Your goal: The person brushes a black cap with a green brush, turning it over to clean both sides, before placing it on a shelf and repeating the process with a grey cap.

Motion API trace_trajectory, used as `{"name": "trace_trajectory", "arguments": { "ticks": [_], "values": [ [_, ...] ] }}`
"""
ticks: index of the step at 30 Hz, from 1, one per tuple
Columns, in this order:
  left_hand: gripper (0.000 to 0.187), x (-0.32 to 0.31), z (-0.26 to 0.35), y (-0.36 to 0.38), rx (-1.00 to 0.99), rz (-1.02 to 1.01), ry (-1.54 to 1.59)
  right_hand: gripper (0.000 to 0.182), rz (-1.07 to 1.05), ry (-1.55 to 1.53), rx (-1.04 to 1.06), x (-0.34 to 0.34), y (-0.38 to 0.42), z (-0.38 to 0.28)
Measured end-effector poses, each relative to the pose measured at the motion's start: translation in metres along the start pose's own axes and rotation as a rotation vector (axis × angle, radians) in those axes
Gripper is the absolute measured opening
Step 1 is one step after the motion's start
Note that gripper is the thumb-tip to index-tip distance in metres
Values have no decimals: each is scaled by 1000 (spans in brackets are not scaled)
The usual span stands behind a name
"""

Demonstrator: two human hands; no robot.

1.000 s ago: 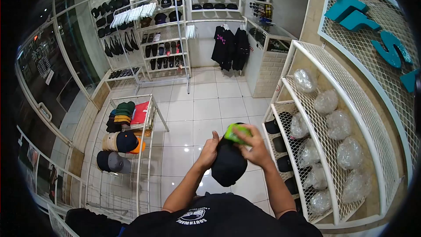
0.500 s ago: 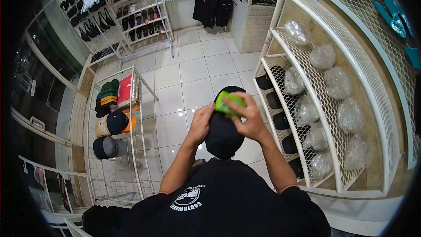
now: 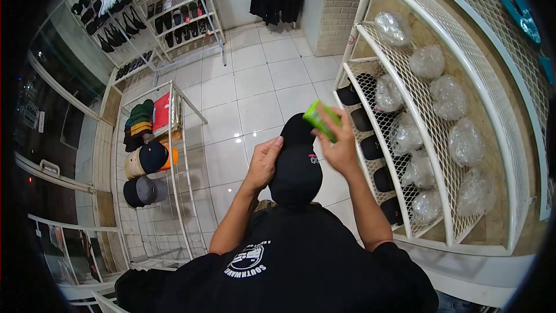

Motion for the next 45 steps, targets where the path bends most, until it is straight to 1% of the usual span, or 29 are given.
{"name": "trace_trajectory", "arguments": {
  "ticks": [2, 3, 4, 6, 7, 8, 10, 11, 14, 15, 16, 18, 20, 22, 23, 24, 26, 28, 30, 31, 32, 34, 36, 38, 40, 41, 42, 44, 45],
  "values": [
    [38, -6, 2, 0, -7, 69, 37, 65, -173, -93, 234, -21, 13, -39],
    [38, -5, 3, 3, -5, 135, 71, 65, -282, -104, 268, -25, 14, -48],
    [38, -4, 1, 5, 4, 134, 72, 65, -282, -104, 260, -26, 14, -39],
    [39, 1, -4, 9, 36, 88, -5, 65, -32, -64, -39, -9, 4, 11],
    [40, 2, -4, 9, 24, 57, -3, 65, 40, -103, -125, -3, 4, 24],
    [40, 1, -8, 12, 28, 63, 3, 65, 32, -103, -129, -4, 12, 20],
    [39, 3, -2, 11, 24, 154, 111, 64, -118, -63, 122, -20, 22, -13],
    [39, 8, -5, 13, 31, 162, 111, 64, -123, -69, 116, -21, 24, -12],
    [40, 14, -12, 13, 55, 77, 77, 60, -102, -248, -81, -18, 19, 16],
    [40, 14, -9, 15, 43, 93, 67, 63, 8, -148, -142, -7, 15, 29],
    [40, 10, -6, 15, 27, 106, 61, 63, 5, -135, -145, -6, 18, 29],
    [40, 10, -10, 12, 36, 154, 100, 65, -10, -180, -59, -13, 24, 11],
    [41, 22, -23, 12, 49, 146, 149, 66, -234, -169, 175, -29, 31, -27],
    [41, 18, -14, 14, 51, 108, 118, 65, -138, -290, -14, -28, 26, 10],
    [41, 13, -10, 14, 53, 113, 132, 64, -26, -164, -88, -15, 24, 26],
    [41, 10, -11, 14, 59, 119, 150, 63, 62, -197, -144, -10, 19, 34],
    [41, 13, -15, 11, 33, 112, 166, 64, -20, -141, -48, -15, 23, 12],
    [42, 15, -22, 9, 59, 73, 264, 65, -224, -152, 189, -28, 26, -26],
    [42, 15, -20, 9, 68, 90, 239, 62, -172, -250, -13, -31, 25, 20],
    [42, 13, -19, 11, 76, 108, 222, 59, -55, -229, -132, -21, 21, 37],
    [42, 13, -21, 13, 77, 116, 225, 60, 37, -146, -136, -12, 18, 41],
    [43, 16, -18, 11, 47, 129, 250, 62, -7, -189, -80, -18, 23, 25],
    [43, 21, -20, 10, 55, 94, 255, 64, -204, -164, 169, -31, 30, -16],
    [44, 20, -23, 9, 72, 50, 263, 64, -231, -190, 139, -35, 28, -1],
    [44, 13, -19, 13, 93, 71, 282, 65, 52, -242, -230, -14, 26, 45],
    [44, 14, -22, 13, 90, 77, 286, 65, 83, -288, -271, -14, 30, 48],
    [44, 17, -25, 10, 71, 82, 294, 65, 77, -290, -265, -12, 30, 40],
    [45, 24, -30, 9, 59, 89, 296, 67, -210, -223, 66, -31, 33, -12],
    [45, 24, -32, 10, 72, 67, 289, 68, -229, -191, 129, -32, 33, -10]
  ]
}}
Point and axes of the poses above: each hand's wrist, its own y-axis away from the middle knuckle, its own x-axis out of the back of the hand, z = x × y, the point moved 10 cm from there along -y, towards the middle knuckle, and after that the axes turned 5 degrees about x, right-handed, at the moved point
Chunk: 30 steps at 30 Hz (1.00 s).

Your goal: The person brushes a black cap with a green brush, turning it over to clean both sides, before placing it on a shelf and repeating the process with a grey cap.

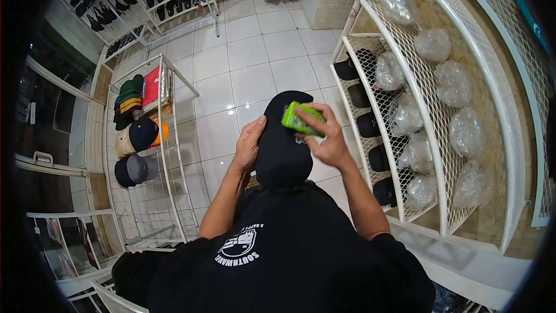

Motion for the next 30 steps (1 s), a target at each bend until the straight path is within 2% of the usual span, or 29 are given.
{"name": "trace_trajectory", "arguments": {
  "ticks": [1, 3, 4, 5, 7, 9, 11, 13, 15, 16, 17, 19, 20, 21, 23, 24, 25, 28, 29, 30],
  "values": [
    [45, -3, 0, 1, 16, -23, -9, 68, 69, -104, -83, 5, 0, 22],
    [43, -13, 7, 4, 7, 2, 1, 69, 281, -41, -304, 28, 2, 56],
    [42, -16, 10, 5, -4, 34, 15, 66, 322, -37, -304, 31, 3, 52],
    [42, -17, 9, 3, -10, 34, 14, 66, 321, -38, -298, 30, 4, 47],
    [42, -10, 7, 2, -22, 71, 64, 63, 78, 26, 16, 6, -6, -1],
    [41, -8, 5, 4, 7, 16, 32, 60, 6, 36, 46, 1, -9, -6],
    [41, -12, 3, 3, 30, -49, 1, 62, 220, -64, -333, 21, -5, 47],
    [41, -14, 6, 3, 14, -22, -171, 64, 271, -87, -370, 22, -7, 44],
    [41, -23, 8, 1, -24, 30, -176, 63, -19, 82, 38, -1, -21, -12],
    [41, -22, 9, 4, -48, 78, -180, 63, -105, 62, 92, -9, -25, -23],
    [41, -15, 5, 5, -42, 79, -182, 63, -103, 59, 86, -10, -26, -17],
    [41, -9, 3, -2, -46, 23, -245, 61, 128, 134, -167, 14, -31, 25],
    [41, -6, 0, -4, -49, 21, -241, 60, 161, 88, -213, 15, -28, 33],
    [41, -8, 3, -4, -55, 35, -230, 60, 156, 89, -209, 14, -28, 28],
    [40, -12, 10, 2, -62, 62, -221, 58, -36, 82, 73, -10, -27, -20],
    [40, -14, 12, 3, -48, 71, -188, 61, -163, 60, 117, -19, -23, -28],
    [40, -16, 14, 5, -30, 77, -157, 61, -160, 58, 114, -17, -21, -22],
    [41, -18, 17, 8, -7, 150, -136, 66, 188, 12, -283, 17, -18, 42],
    [41, -13, 14, 6, -10, 150, -131, 66, 183, 15, -280, 16, -15, 43],
    [41, -11, 13, 3, -32, 107, -162, 66, 125, 62, -192, 9, -15, 29]
  ]
}}
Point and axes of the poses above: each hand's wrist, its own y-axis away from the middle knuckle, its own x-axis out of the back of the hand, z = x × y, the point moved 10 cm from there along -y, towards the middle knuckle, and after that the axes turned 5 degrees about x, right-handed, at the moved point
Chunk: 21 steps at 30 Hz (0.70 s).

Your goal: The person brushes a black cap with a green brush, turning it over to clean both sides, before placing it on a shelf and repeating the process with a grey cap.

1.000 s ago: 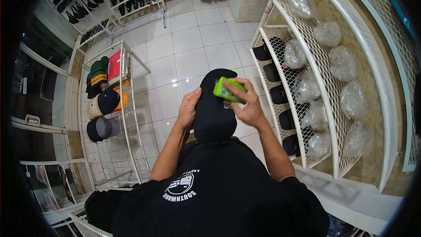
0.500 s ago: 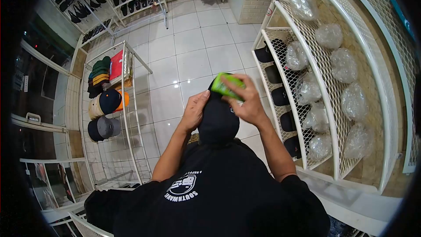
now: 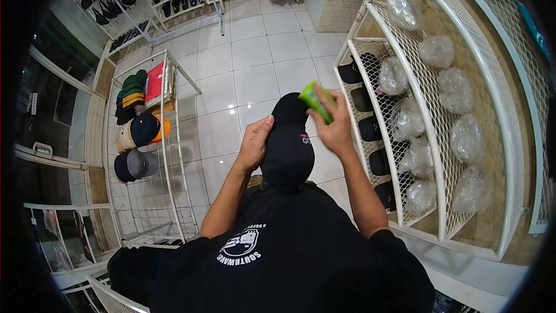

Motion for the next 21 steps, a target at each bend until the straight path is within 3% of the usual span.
{"name": "trace_trajectory", "arguments": {
  "ticks": [3, 7, 9, 11, 13, 15, 17, 19, 21],
  "values": [
    [41, 5, -5, -2, -19, -60, -20, 67, -241, -15, 279, -25, 15, -41],
    [41, 1, -4, 2, 22, -10, 35, 63, 112, -17, -99, 10, 1, 26],
    [41, 2, -4, -2, -1, -26, 32, 63, 69, 25, 11, 5, 8, 12],
    [41, 5, -3, -2, -45, -46, 24, 61, -132, -21, 235, -17, 18, -34],
    [41, 4, -3, 3, -24, -41, 3, 61, -185, 26, 296, -20, 14, -37],
    [42, -3, 2, 2, -16, -44, -13, 62, 120, -79, -122, 7, 4, 20],
    [42, -9, 4, 8, 4, -48, -12, 61, 158, -77, -149, 9, 10, 27],
    [42, -4, -1, 1, -29, -46, -13, 61, 9, 13, 139, -7, 11, -22],
    [42, 1, -5, 5, -43, -50, -16, 64, -164, 27, 287, -24, 14, -46]
  ]
}}
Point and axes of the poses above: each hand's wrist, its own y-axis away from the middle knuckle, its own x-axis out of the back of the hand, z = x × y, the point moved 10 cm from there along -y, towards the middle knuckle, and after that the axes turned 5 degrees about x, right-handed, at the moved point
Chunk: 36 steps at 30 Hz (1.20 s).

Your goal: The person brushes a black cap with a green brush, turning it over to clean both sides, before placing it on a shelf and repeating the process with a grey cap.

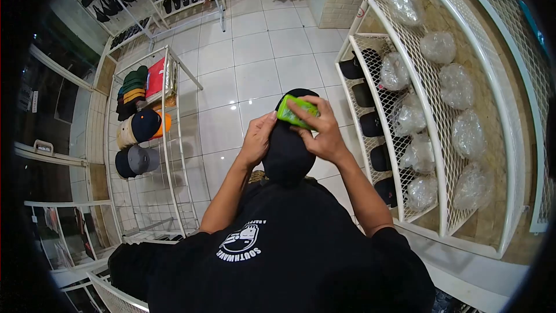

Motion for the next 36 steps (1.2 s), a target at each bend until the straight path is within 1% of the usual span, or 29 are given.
{"name": "trace_trajectory", "arguments": {
  "ticks": [2, 3, 4, 6, 7, 8, 10, 11, 12, 14, 16, 17, 18, 19, 20, 21, 22, 24, 26, 27, 28, 30, 31, 32, 34, 36],
  "values": [
    [42, 0, -2, 1, 45, -35, -8, 65, 171, -10, -198, 15, 6, 44],
    [42, -1, 0, 2, 48, -11, -7, 67, 249, 20, -278, 25, 3, 57],
    [42, -2, 0, 5, 47, -5, -4, 65, 281, -102, -376, 26, 7, 67],
    [42, -2, 6, 4, 12, 2, -58, 64, 156, 47, -183, 15, 1, 35],
    [42, -2, 6, 3, 10, 5, -61, 64, 69, 15, -51, 2, -3, 9],
    [42, 0, 6, 3, -7, 20, -57, 64, -43, -38, -8, -9, -5, -5],
    [42, 7, 3, 2, -21, 27, -54, 63, 90, 3, -75, 1, -4, 21],
    [41, 10, -1, 2, 0, -14, -62, 62, 144, 13, -240, 8, 0, 48],
    [41, 9, -4, 4, 23, -51, -67, 61, 206, 0, -321, 16, 1, 61],
    [41, 12, -6, 5, 15, -42, -70, 61, 223, 34, -318, 18, 2, 59],
    [40, 7, -1, 1, 1, -32, -75, 61, 86, 96, -107, 8, -5, 17],
    [40, 5, -1, 0, 5, 31, -39, 62, -2, 17, -44, -4, -4, 3],
    [40, 6, 0, -1, 9, 91, -3, 62, -89, -39, -46, -9, -5, -5],
    [40, 9, -2, -1, 11, 88, -4, 61, -31, -15, -74, -4, -4, 8],
    [39, 11, -6, -2, 18, 43, -33, 61, 28, 8, -100, 1, -1, 28],
    [39, 8, -7, -2, 26, -1, -61, 61, 122, 47, -217, 12, 0, 48],
    [39, 8, -8, -3, 27, -4, -58, 61, 202, 45, -314, 20, 2, 67],
    [40, 9, -11, -5, 56, 8, -74, 60, 206, 59, -311, 22, 6, 64],
    [40, 6, -9, -8, 39, 42, -63, 61, 59, 60, -98, 6, 0, 21],
    [40, 7, -9, -9, 23, 73, -51, 62, -45, -27, -37, -6, 0, 7],
    [40, 9, -11, -8, 27, 69, -51, 63, -93, -20, -25, -8, 0, 4],
    [41, 11, -16, -9, 56, 9, -63, 62, 110, 15, -132, 13, 4, 44],
    [40, 4, -10, -6, 70, 8, -54, 62, 193, 65, -260, 23, 8, 64],
    [40, 4, -11, -5, 73, 11, -51, 62, 239, 40, -343, 29, 12, 80],
    [40, 4, -7, -6, 61, 3, -33, 63, 226, 111, -269, 34, 9, 62],
    [40, 6, -9, -8, 58, 5, -18, 67, 126, 86, -119, 27, 8, 27]
  ]
}}
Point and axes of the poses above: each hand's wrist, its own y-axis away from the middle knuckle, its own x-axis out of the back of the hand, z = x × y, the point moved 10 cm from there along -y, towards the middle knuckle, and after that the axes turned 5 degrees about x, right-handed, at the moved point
